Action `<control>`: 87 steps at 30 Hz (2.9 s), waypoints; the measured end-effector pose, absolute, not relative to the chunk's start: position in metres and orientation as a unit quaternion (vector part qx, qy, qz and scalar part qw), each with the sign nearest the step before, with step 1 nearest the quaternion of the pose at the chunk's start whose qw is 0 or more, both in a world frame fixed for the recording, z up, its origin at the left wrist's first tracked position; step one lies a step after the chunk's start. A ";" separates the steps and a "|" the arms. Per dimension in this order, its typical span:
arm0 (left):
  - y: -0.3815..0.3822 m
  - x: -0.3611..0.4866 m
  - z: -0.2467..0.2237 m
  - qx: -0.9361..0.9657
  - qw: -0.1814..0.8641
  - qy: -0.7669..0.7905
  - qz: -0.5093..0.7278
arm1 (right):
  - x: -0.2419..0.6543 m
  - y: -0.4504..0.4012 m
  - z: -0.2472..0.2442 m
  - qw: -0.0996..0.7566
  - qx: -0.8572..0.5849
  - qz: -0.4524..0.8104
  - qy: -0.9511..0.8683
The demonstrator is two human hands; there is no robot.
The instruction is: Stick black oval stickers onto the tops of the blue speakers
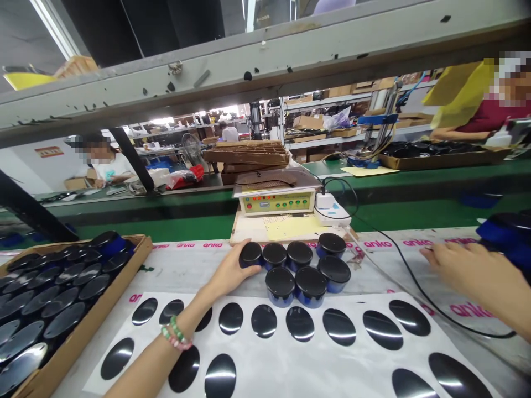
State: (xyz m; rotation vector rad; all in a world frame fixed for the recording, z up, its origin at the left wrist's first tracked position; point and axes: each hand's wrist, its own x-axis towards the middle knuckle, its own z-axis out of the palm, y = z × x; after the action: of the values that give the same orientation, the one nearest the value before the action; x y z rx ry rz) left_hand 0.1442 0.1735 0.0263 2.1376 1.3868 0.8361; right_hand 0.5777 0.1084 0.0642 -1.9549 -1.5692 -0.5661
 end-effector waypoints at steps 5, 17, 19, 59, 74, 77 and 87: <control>0.172 0.144 0.021 0.750 0.235 0.503 0.361 | 0.513 0.116 0.102 0.270 -0.604 -0.168 -0.731; 0.134 0.144 0.081 0.704 0.275 0.500 0.423 | 0.327 0.162 0.124 0.271 -0.294 0.187 -0.897; 0.127 0.143 0.090 0.708 0.252 0.523 0.402 | 0.318 0.162 0.123 0.284 -0.287 0.216 -0.889; 0.199 0.178 0.026 0.815 0.283 0.364 0.352 | 0.417 0.185 0.097 0.053 -0.448 0.165 -0.877; 0.143 0.187 0.098 0.758 0.256 0.454 0.392 | 0.361 0.156 0.131 0.314 -0.304 0.180 -0.881; 0.138 0.186 0.102 0.771 0.229 0.452 0.386 | 0.354 0.156 0.125 0.338 -0.318 0.187 -0.866; 0.137 0.158 0.068 0.799 0.063 0.489 0.344 | 0.342 0.151 0.107 0.274 -0.335 0.202 -0.879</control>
State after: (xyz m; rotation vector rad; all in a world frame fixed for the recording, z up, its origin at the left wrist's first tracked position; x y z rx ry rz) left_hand 0.1578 0.1371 0.0679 2.4149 1.4760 1.0384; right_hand 0.3422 0.1515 0.1072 -0.9010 -2.3628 0.5420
